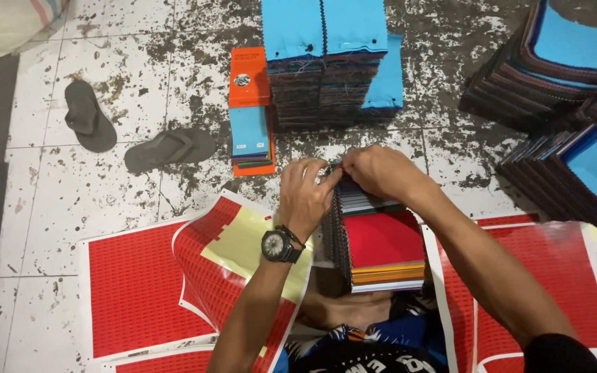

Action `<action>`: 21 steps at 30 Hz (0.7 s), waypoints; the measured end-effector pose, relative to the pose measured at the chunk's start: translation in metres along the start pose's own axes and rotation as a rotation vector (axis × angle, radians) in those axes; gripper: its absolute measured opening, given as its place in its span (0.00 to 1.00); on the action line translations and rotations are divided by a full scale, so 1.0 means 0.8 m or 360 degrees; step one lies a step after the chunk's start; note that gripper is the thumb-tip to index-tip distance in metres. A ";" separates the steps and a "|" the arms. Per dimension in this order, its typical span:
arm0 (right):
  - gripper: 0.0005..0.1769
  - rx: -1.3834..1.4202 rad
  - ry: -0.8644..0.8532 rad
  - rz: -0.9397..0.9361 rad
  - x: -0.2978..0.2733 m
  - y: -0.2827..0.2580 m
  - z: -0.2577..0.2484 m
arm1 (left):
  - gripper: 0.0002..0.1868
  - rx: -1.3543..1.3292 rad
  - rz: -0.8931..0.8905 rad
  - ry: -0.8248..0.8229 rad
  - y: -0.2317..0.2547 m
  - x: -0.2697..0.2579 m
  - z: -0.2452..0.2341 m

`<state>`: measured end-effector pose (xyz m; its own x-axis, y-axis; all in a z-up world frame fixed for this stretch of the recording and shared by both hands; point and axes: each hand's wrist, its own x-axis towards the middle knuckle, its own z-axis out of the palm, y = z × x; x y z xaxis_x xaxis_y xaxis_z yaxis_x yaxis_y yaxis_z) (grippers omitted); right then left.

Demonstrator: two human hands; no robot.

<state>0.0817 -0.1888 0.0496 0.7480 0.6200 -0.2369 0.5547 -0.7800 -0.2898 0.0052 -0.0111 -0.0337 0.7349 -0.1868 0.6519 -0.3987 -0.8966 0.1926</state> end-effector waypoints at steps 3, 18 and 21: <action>0.10 0.0068 0.0134 -0.0001 -0.005 0.017 0.001 | 0.13 -0.0065 -0.0041 -0.0048 0.000 0.000 -0.005; 0.07 -0.0256 0.0955 -0.0472 -0.009 0.031 0.024 | 0.17 -0.1059 -0.0708 0.0240 -0.013 0.018 -0.004; 0.06 -0.0178 0.0877 -0.0381 -0.010 0.023 0.015 | 0.16 -0.1071 -0.0710 0.0284 -0.012 0.020 -0.005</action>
<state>0.0817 -0.2074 0.0347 0.6595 0.6672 0.3461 0.7434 -0.6470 -0.1695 0.0185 -0.0038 -0.0218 0.8264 0.2474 0.5058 -0.3748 -0.4287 0.8220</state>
